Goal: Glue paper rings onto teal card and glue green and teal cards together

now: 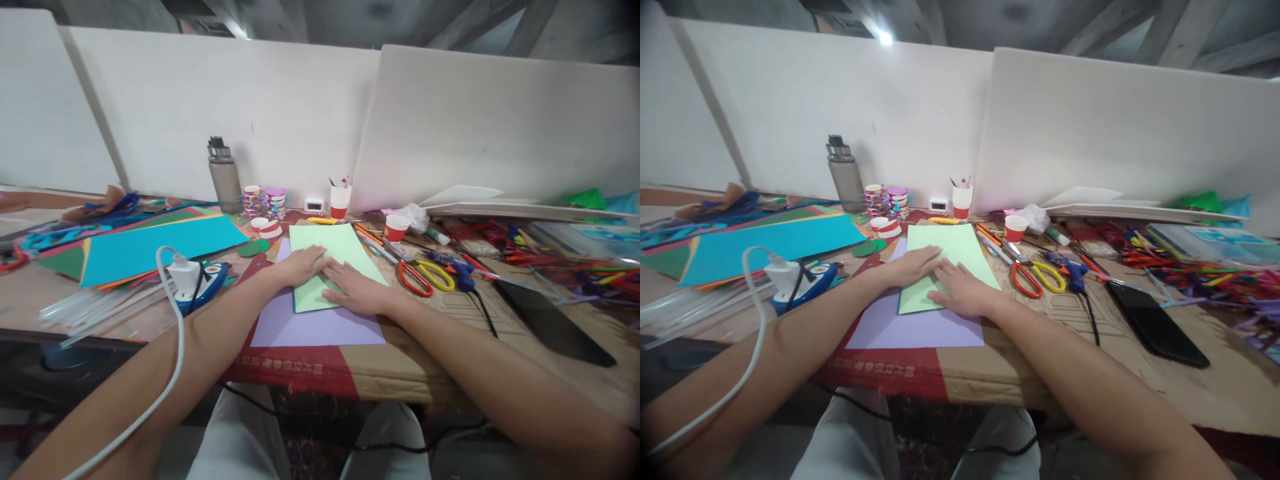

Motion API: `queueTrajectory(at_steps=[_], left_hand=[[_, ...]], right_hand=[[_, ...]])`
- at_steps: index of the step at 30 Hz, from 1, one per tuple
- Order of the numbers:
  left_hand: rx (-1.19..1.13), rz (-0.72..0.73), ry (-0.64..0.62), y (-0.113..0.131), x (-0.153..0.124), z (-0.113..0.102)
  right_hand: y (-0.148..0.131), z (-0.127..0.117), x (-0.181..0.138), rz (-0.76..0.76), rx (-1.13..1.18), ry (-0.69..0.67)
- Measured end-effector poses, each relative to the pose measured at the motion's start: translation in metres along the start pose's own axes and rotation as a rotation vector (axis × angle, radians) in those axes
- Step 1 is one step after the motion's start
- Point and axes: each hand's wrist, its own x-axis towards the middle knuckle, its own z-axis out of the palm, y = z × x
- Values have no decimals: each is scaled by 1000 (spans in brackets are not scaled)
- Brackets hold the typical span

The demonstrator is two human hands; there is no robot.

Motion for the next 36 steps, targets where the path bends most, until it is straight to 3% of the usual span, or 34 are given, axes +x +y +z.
queueTrajectory(at_steps=[3, 7, 15, 23, 31, 36], left_hand=[[189, -2, -136, -4, -2, 3], [230, -31, -182, -7, -1, -4], [6, 78, 55, -5, 3, -12], [-220, 137, 56, -2, 1, -18], [-345, 161, -60, 7, -5, -27], [-407, 123, -245, 16, -12, -36]], right_hand=[[3, -11, -6, 10, 24, -62], [10, -21, -14, 68, 37, -87], [10, -30, -16, -29, 97, 72], [14, -30, -16, -64, 120, 110], [10, -30, -15, -68, 69, 130], [5, -30, -13, -11, 8, 165]])
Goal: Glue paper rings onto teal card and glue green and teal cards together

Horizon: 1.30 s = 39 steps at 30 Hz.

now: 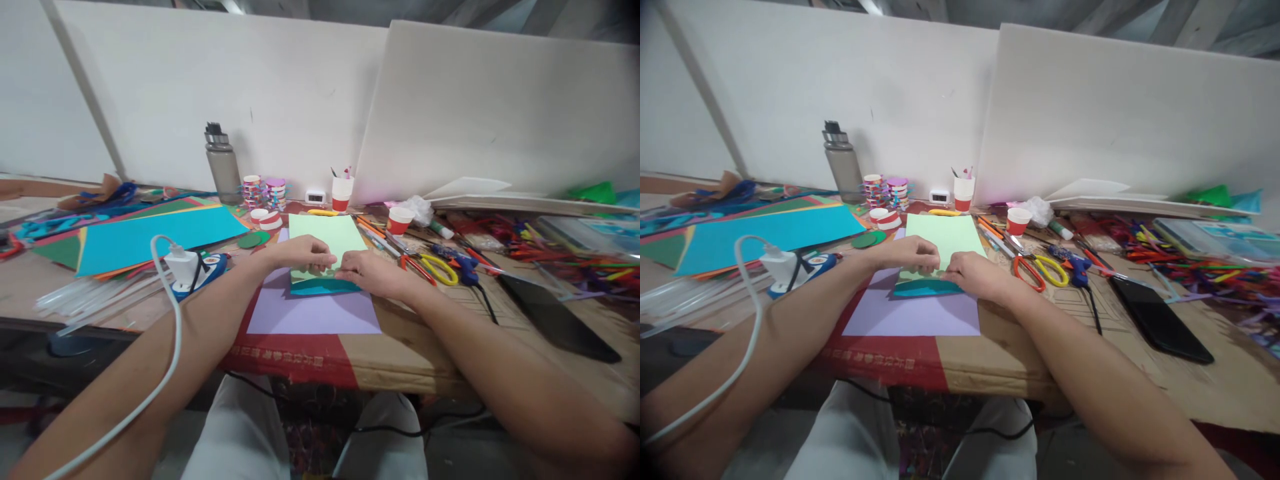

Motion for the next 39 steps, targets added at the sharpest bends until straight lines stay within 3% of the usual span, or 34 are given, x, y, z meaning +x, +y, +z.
queueTrajectory(at_steps=[4, 7, 15, 21, 27, 34, 39], left_hand=[[107, 48, -147, 11, -5, -2], [247, 71, -151, 16, -6, -1], [330, 27, 37, 6, -3, -2], [415, 97, 251, 11, -4, -3], [381, 28, 91, 15, -5, 3], [222, -118, 99, 6, -1, -3], [164, -140, 29, 0, 0, -5]], right_hand=[[2, 6, 2, 13, 2, 44], [7, 11, 3, 68, 76, 89], [25, -7, -5, 117, 147, -3], [33, -25, -11, 199, 94, 111], [36, -17, -10, 180, 169, -46], [53, -20, -9, 286, 273, -192], [50, -22, -7, 304, 289, -226]])
